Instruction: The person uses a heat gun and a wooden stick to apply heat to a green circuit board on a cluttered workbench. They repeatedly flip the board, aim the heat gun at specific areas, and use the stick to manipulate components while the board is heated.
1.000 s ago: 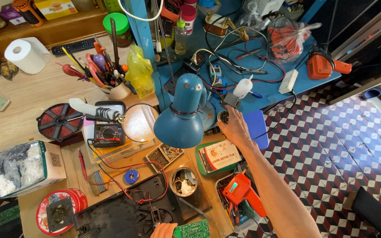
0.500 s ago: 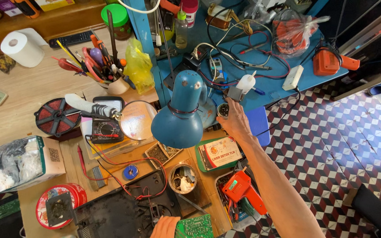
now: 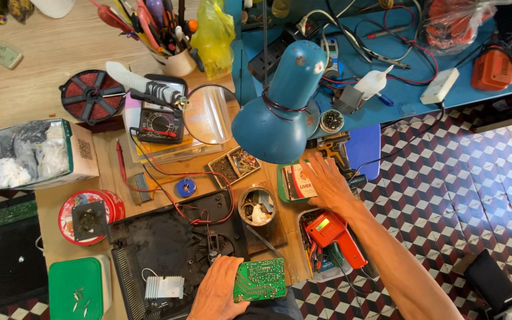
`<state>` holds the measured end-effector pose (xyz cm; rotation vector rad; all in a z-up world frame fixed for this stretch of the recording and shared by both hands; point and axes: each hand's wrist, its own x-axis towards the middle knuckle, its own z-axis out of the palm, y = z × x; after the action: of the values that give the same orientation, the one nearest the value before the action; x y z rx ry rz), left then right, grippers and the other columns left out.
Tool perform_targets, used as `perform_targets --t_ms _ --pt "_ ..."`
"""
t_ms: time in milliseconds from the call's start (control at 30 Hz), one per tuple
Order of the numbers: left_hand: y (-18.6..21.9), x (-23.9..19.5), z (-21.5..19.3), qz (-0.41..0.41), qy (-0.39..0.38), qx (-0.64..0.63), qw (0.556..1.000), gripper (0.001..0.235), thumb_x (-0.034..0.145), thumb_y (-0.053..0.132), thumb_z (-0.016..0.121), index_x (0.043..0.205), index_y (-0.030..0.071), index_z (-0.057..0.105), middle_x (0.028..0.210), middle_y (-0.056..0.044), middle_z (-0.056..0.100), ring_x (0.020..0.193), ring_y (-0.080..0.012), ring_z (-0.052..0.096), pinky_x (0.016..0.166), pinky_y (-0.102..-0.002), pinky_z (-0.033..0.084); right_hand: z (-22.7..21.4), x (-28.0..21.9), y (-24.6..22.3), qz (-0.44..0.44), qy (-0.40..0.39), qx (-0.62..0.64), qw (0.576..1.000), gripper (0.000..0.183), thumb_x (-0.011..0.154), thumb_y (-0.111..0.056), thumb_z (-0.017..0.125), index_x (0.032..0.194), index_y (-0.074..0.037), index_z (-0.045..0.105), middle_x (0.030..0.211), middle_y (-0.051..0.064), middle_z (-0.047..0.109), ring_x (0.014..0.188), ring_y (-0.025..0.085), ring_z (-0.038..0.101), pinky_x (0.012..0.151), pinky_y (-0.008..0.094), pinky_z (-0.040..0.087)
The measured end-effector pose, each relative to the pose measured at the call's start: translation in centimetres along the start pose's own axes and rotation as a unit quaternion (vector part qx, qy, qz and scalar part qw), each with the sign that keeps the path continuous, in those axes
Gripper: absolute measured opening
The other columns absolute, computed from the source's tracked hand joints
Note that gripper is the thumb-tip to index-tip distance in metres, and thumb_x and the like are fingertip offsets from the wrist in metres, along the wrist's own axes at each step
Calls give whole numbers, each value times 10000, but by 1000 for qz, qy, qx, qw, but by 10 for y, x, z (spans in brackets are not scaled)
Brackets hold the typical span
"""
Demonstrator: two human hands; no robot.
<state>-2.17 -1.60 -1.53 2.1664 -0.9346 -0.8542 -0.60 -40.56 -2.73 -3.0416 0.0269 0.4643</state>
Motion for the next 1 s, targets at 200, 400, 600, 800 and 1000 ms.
perform_targets --t_ms 200,400,600,800,1000 --pt "3 -11 -2 -1 35 -8 999 887 621 194 940 1333 7 446 1364 -208 492 1300 -387 449 1145 -511 314 -10 4 -1 -13 61 17 998 1149 557 -209 901 1519 -24 300 1377 214 449 1379 389 393 1192 554 262" --pt "5 -16 -6 22 52 -10 998 921 557 164 946 1322 -1 462 1303 -192 515 1308 -405 446 1138 -488 340 -55 -34 -40 8 173 108 979 1123 531 -175 874 1496 2 327 1345 226 477 1277 427 457 1164 592 278" --pt "5 -17 -9 83 92 1 992 916 554 171 940 1327 -18 486 1277 -195 544 1264 -384 499 1173 -492 325 -61 -12 -114 -114 136 134 975 1179 517 -243 919 1495 1 308 1344 253 464 1287 439 447 1154 586 292" --pt "-1 -25 -9 80 93 -6 992 908 566 163 933 1327 -39 481 1267 -193 549 1249 -372 514 1191 -502 307 -48 3 -132 -55 40 99 993 1204 525 -294 960 1500 -37 302 1362 242 443 1317 419 419 1144 587 283" --pt "-7 -30 -10 94 130 6 987 875 572 156 902 1320 -43 494 1270 -200 554 1266 -392 502 1182 -508 315 -48 -5 -134 -76 96 102 987 1175 524 -274 945 1501 -57 332 1362 230 468 1304 415 444 1140 589 308"
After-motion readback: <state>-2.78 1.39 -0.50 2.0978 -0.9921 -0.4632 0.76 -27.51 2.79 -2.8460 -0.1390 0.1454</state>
